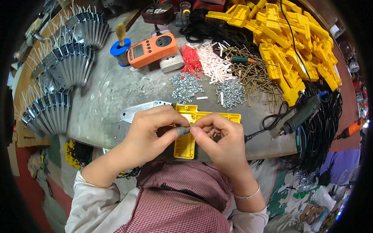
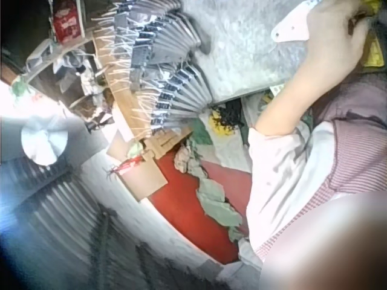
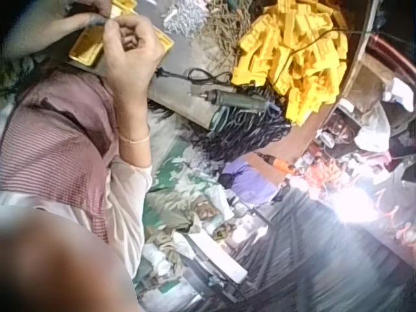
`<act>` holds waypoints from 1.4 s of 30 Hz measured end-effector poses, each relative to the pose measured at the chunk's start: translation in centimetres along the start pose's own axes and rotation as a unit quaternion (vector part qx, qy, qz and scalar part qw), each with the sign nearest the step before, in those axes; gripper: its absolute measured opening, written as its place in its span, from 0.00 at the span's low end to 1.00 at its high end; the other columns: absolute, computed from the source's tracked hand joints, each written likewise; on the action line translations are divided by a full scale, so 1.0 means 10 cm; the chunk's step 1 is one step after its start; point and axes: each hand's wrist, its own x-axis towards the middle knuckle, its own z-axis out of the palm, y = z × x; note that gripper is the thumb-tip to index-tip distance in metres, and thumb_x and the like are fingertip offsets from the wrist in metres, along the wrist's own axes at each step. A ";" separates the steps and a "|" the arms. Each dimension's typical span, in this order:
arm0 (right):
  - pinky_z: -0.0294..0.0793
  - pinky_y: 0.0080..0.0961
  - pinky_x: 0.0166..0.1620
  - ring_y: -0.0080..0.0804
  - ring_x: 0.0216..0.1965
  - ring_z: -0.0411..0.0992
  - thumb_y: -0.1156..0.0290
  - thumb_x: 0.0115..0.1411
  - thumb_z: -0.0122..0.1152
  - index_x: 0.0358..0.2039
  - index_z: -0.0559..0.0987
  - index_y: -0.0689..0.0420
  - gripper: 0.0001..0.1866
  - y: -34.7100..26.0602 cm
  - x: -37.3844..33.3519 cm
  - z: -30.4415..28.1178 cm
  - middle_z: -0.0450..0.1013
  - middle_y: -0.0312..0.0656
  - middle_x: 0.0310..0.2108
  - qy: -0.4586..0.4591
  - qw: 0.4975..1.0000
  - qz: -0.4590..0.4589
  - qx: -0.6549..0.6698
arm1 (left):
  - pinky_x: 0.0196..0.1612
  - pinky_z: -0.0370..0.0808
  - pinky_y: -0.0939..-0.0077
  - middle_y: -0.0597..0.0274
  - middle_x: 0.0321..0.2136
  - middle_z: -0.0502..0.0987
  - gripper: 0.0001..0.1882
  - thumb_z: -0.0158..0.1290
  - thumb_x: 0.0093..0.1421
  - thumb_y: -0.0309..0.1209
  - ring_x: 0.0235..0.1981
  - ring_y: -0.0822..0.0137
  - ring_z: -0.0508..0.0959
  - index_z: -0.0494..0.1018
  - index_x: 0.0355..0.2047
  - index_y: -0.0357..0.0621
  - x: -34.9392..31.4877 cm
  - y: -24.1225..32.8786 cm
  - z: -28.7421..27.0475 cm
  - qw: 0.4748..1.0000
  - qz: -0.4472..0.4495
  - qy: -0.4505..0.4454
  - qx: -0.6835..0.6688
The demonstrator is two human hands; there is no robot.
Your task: Assembling a yellow electrical component involving soldering and manual wiring.
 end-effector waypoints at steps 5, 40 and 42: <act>0.66 0.10 0.26 0.10 0.22 0.66 0.76 0.54 0.64 0.29 0.76 0.63 0.05 -0.01 0.03 -0.03 0.72 0.30 0.21 -0.031 0.995 0.080 0.042 | 0.33 0.74 0.72 0.57 0.27 0.76 0.13 0.57 0.44 0.16 0.30 0.59 0.77 0.76 0.33 0.38 -0.01 -0.07 0.02 0.998 0.064 0.028 0.002; 0.66 0.15 0.22 0.16 0.20 0.67 0.67 0.62 0.54 0.33 0.72 0.58 0.07 -0.05 0.10 -0.19 0.70 0.32 0.23 -0.179 0.919 0.278 0.213 | 0.28 0.72 0.68 0.59 0.23 0.73 0.14 0.57 0.37 0.17 0.25 0.58 0.74 0.75 0.28 0.43 0.11 -0.17 -0.03 0.972 0.218 -0.048 0.075; 0.67 0.17 0.21 0.19 0.19 0.68 0.72 0.56 0.60 0.30 0.73 0.58 0.06 -0.13 0.01 -0.12 0.70 0.34 0.21 -0.100 0.960 0.219 0.141 | 0.30 0.72 0.68 0.59 0.24 0.74 0.13 0.58 0.38 0.17 0.26 0.59 0.75 0.75 0.28 0.42 0.15 -0.15 -0.06 0.984 0.170 -0.053 0.013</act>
